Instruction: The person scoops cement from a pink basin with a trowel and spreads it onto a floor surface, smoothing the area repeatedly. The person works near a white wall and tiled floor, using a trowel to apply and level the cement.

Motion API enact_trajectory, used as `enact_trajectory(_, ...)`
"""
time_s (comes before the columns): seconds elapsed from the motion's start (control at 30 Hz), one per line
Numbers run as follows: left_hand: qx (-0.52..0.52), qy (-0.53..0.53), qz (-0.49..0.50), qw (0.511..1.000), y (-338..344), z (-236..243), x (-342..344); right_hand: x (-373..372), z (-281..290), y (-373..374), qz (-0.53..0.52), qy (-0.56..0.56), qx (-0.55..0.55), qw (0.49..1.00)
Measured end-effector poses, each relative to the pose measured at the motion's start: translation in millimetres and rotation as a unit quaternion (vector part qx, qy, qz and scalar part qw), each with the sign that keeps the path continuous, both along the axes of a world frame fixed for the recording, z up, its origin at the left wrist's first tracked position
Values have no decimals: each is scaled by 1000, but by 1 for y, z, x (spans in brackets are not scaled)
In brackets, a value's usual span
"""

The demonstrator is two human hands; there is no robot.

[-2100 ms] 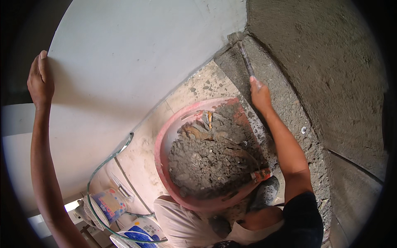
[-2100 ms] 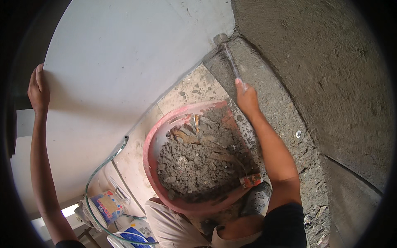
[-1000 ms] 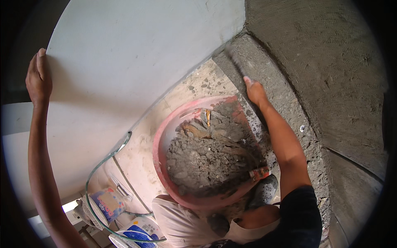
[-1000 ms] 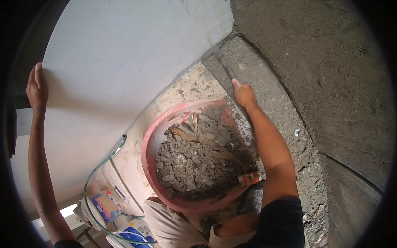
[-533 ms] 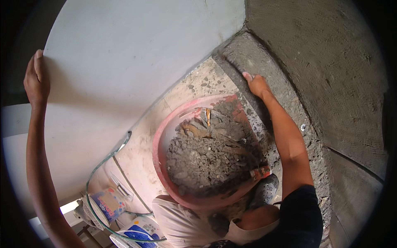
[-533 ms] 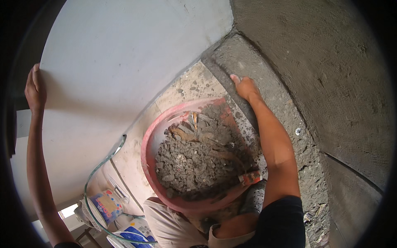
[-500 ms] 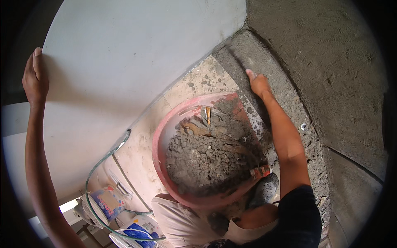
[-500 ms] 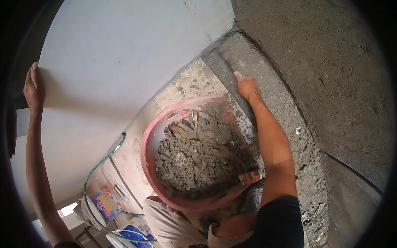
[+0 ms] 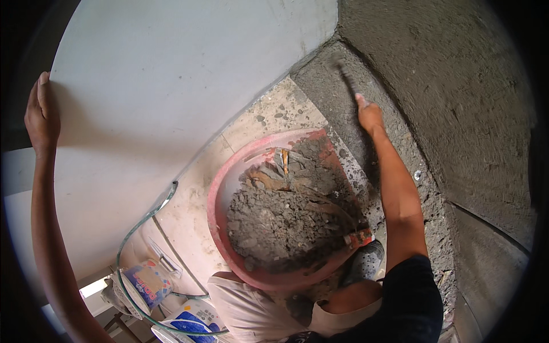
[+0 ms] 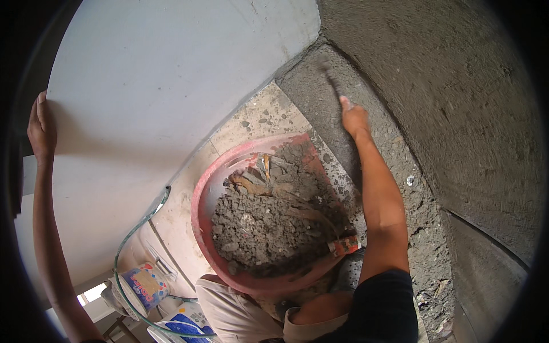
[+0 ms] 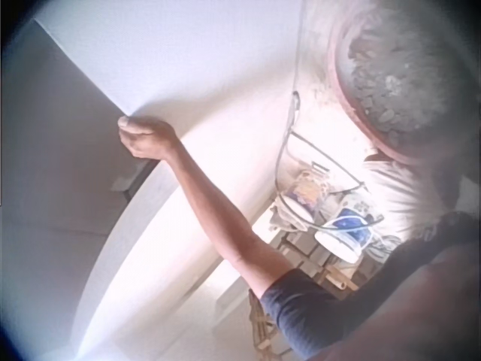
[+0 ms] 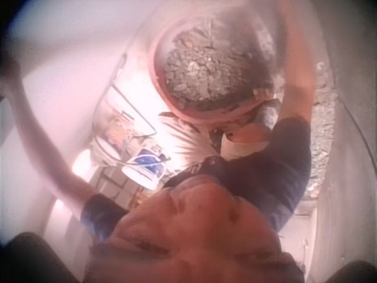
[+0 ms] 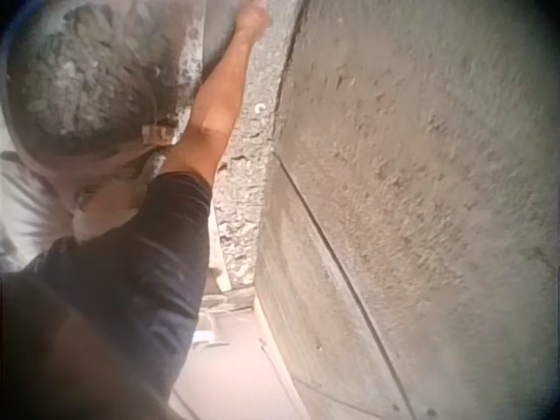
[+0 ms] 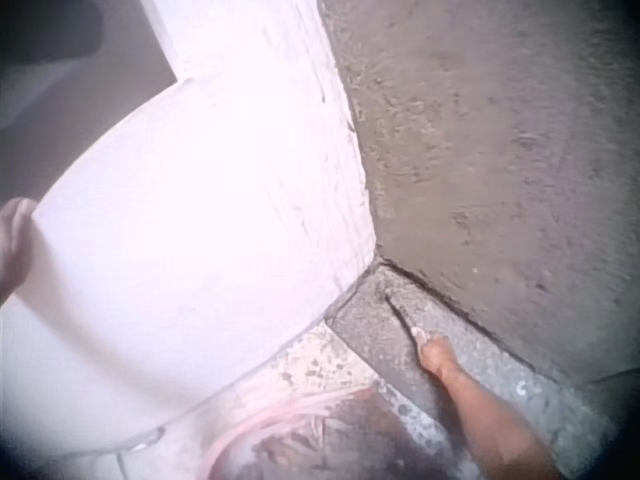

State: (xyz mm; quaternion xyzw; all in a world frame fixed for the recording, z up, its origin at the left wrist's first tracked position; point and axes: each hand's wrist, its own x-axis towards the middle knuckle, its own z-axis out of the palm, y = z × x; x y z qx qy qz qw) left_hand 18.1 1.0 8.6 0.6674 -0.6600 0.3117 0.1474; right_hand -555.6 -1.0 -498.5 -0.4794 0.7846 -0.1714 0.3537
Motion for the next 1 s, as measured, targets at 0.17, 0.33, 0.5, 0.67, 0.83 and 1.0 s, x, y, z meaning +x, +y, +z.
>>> enact_trajectory(0.17,-24,-25,-19,999,-1,-6,-2,-1,39,25,-11,55,-124,991)
enact_trajectory(0.33,-8,-43,-22,999,-7,-7,3,22,-2,25,-4,104,-163,981)
enact_trajectory(0.5,-8,-42,-15,999,-4,-9,9,20,40,-12,-33,-82,-71,994)
enact_trajectory(0.67,-16,-69,-31,997,-8,-5,19,58,25,34,-23,-43,-143,988)
enact_trajectory(0.83,-8,-60,-42,997,-12,-7,34,32,40,34,102,61,-58,991)
enact_trajectory(1.0,-2,-59,-21,998,-14,-4,43,-33,92,105,145,106,-57,982)
